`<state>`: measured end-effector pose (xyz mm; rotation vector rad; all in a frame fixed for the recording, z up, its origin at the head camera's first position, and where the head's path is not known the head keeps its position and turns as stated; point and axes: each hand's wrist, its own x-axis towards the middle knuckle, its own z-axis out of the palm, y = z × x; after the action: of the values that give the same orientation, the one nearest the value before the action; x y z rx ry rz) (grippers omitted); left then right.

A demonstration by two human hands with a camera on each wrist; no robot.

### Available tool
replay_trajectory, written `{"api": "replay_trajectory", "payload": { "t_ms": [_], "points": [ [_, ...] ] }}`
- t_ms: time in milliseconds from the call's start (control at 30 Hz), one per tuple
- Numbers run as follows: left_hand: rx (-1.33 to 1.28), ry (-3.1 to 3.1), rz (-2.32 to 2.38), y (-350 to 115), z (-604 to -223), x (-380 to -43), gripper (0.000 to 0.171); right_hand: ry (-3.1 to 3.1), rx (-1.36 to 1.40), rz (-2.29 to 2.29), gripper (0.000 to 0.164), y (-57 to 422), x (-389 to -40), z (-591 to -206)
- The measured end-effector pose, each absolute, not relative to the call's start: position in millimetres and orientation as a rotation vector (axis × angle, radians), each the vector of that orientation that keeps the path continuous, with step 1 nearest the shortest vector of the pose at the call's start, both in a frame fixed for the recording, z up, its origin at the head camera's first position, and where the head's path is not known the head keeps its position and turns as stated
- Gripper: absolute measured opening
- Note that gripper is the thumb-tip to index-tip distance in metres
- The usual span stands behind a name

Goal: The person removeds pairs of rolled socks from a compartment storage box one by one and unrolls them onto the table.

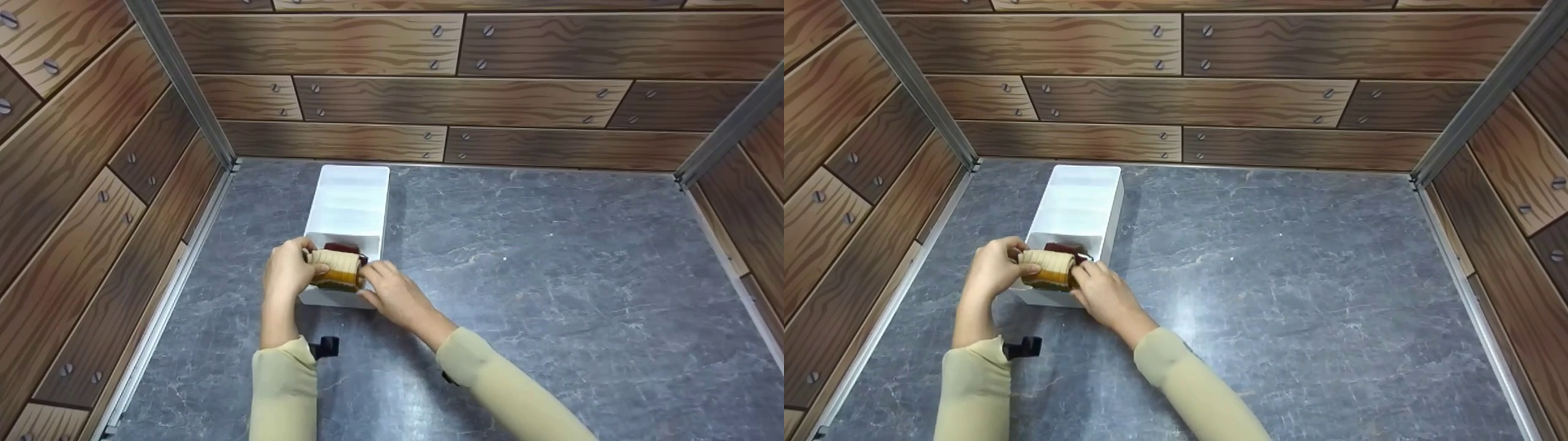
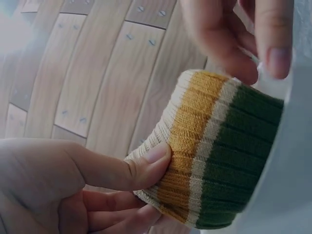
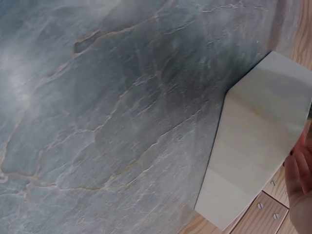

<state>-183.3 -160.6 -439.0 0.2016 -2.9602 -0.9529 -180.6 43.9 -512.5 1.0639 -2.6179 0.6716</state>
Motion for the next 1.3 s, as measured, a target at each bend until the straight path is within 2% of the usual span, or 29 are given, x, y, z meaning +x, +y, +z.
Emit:
{"api": "replay_trajectory", "payload": {
  "t_ms": [133, 300, 367, 600, 767, 933, 1133, 1300],
  "points": [
    [0.166, -2.938, -0.960, -157.8, -433.1, -180.0, 0.029, -2.552, 0.925, 0.827, 0.040, 38.3, -181.1, -506.1],
    [0.107, -2.918, -0.974, -152.3, -428.6, -176.0, 0.031, -2.569, 0.861, 0.946, 0.070, 33.5, -182.8, -494.0],
    [0.078, -2.920, -0.979, -149.4, -427.7, -174.7, 0.031, -2.620, 0.884, 0.976, 0.077, 32.8, -183.7, -490.0],
    [0.012, -2.925, -1.014, -142.8, -429.6, -174.0, 0.032, -2.712, 0.940, 1.050, 0.059, 32.4, -185.6, -486.9],
    [-0.015, -2.860, -1.159, -145.4, -434.8, -176.0, 0.031, -2.679, 0.941, 1.066, 0.055, 33.7, -186.5, -489.8],
    [0.197, -2.612, -1.496, -150.8, -446.2, -176.4, 0.028, -2.638, 0.948, 1.054, 0.054, 34.4, -185.4, -491.8],
    [0.565, -2.395, -1.948, -155.7, -468.4, -170.9, 0.053, -2.626, 0.942, 1.074, 0.054, 33.3, -184.3, -491.9],
    [0.616, -2.375, -2.202, -154.1, -484.3, -164.3, 0.067, -2.605, 0.931, 1.082, 0.054, 32.9, -184.0, -490.5]
  ]
}}
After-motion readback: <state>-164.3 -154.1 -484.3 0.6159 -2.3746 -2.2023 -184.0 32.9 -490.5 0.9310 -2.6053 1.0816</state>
